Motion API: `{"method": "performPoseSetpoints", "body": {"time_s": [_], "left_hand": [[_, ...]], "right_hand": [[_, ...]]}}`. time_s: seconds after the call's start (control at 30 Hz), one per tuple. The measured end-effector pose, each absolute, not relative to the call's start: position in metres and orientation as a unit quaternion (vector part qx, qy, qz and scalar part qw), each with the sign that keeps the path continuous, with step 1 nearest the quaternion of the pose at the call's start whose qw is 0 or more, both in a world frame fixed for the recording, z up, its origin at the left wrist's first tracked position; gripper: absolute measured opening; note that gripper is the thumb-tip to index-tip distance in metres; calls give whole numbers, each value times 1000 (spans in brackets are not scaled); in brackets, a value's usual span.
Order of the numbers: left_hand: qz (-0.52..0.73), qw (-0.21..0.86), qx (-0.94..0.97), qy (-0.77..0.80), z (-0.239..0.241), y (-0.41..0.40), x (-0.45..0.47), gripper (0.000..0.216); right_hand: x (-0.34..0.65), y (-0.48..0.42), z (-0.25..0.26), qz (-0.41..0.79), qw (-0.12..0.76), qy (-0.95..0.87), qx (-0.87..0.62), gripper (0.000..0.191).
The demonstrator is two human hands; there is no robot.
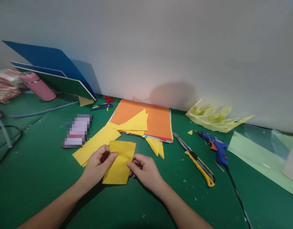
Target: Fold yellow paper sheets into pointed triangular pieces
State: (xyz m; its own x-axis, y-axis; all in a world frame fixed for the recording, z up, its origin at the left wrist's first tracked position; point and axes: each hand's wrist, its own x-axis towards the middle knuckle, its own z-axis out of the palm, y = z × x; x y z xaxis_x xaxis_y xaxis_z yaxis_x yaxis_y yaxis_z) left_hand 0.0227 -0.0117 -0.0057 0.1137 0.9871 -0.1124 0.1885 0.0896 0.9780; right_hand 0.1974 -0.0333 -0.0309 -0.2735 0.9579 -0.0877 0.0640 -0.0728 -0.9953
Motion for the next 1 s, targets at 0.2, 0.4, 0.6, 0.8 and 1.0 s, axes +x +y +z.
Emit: {"method": "performPoseSetpoints", "body": {"time_s": [0.2, 0.4, 0.6, 0.8, 1.0], "left_hand": [[426, 529, 530, 508, -2, -14, 27, 33], [427, 561, 474, 528, -8, -8, 22, 43], [428, 568, 455, 536, -6, -6, 20, 51], [430, 484, 526, 553, -3, -6, 17, 82], [426, 486, 576, 502, -9, -3, 15, 72]], "right_hand": [[198, -35, -28, 565, 387, -569, -455, 42], [200, -36, -29, 585, 400, -544, -450, 57], [201, -39, -32, 505, 395, -622, -450, 18], [207, -41, -19, 474, 331, -710, -402, 23], [213, -41, -18, 454, 355, -723, -381, 32]]}}
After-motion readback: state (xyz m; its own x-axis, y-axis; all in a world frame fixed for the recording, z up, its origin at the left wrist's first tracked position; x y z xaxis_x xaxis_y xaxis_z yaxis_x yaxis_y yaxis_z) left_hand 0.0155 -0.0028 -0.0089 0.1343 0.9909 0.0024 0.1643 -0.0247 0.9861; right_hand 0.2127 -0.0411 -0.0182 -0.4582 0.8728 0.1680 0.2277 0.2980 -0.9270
